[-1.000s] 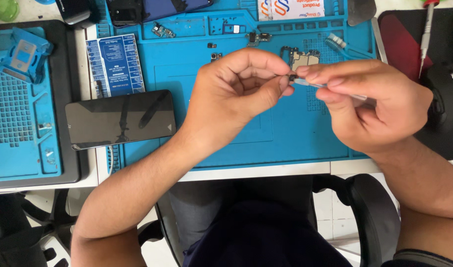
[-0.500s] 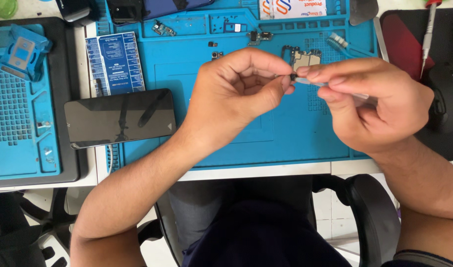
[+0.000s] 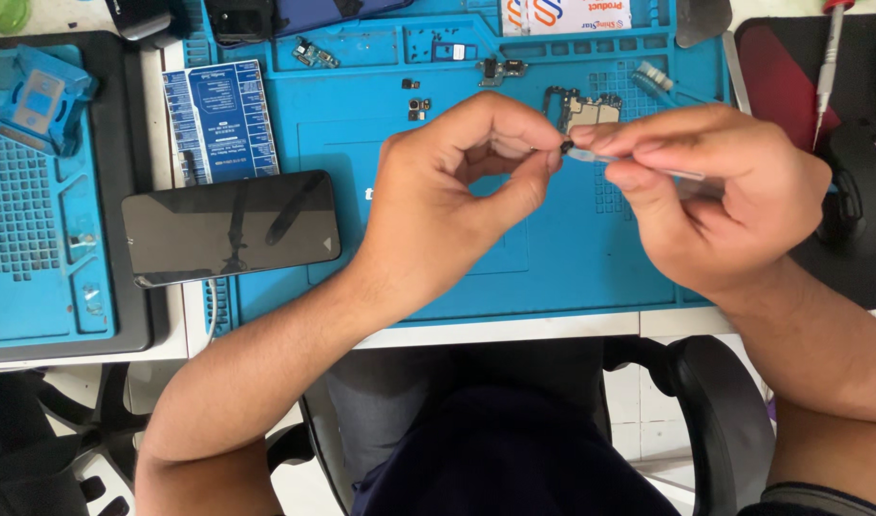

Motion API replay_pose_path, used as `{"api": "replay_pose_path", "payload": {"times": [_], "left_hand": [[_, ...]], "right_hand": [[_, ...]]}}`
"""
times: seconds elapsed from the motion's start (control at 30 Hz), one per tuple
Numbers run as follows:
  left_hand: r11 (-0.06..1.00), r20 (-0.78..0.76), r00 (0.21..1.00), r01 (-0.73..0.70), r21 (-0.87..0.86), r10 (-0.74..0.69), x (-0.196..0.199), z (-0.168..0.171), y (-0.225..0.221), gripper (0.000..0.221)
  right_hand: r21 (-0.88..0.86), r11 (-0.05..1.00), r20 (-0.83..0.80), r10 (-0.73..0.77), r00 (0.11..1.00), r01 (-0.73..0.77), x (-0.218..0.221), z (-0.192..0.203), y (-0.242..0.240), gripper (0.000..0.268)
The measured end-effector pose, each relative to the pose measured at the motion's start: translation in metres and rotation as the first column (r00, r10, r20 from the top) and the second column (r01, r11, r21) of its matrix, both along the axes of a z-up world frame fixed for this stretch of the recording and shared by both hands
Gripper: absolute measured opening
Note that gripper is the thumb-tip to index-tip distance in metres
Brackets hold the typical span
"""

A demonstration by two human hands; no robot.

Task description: The person cleans a small electronic component using a cotton swab, then attaches it to a larger circuit board. They repeat this cleaning and attaching process with several other small components on the blue work mat.

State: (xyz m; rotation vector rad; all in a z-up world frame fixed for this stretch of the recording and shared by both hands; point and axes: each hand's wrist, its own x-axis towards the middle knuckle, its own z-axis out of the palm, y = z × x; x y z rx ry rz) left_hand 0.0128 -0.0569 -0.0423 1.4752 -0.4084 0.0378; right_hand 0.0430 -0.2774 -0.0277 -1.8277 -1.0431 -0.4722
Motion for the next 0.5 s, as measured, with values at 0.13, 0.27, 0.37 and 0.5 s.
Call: {"api": "replay_pose_path", "payload": {"times": [0.13,0.27,0.37,0.5], "left_hand": [[1.0,0.015,1.0,-0.009,0.005,0.009,0.0001,0.0003,-0.0006,0.012],[0.999,0.007,1.0,-0.004,-0.032,0.004,0.0014,-0.0014,-0.0027,0.009],[0.999,0.005,1.0,0.004,-0.05,-0.003,0.0018,-0.0024,-0.003,0.009],[0.997,-0.01,1.0,0.023,-0.071,-0.024,0.0026,-0.0029,-0.0025,0.009]], "right_hand": [[0.0,1.0,0.003,-0.004,1.0,0.004,0.0005,0.0003,-0.0004,0.019],[-0.01,1.0,0.026,-0.001,1.0,0.001,0.0012,0.0009,0.0002,0.019],[-0.017,1.0,0.033,0.005,0.999,-0.004,0.0019,0.0022,0.0005,0.02],[-0.024,1.0,0.02,-0.001,1.0,0.001,-0.0003,0.0036,0.0008,0.02]]}}
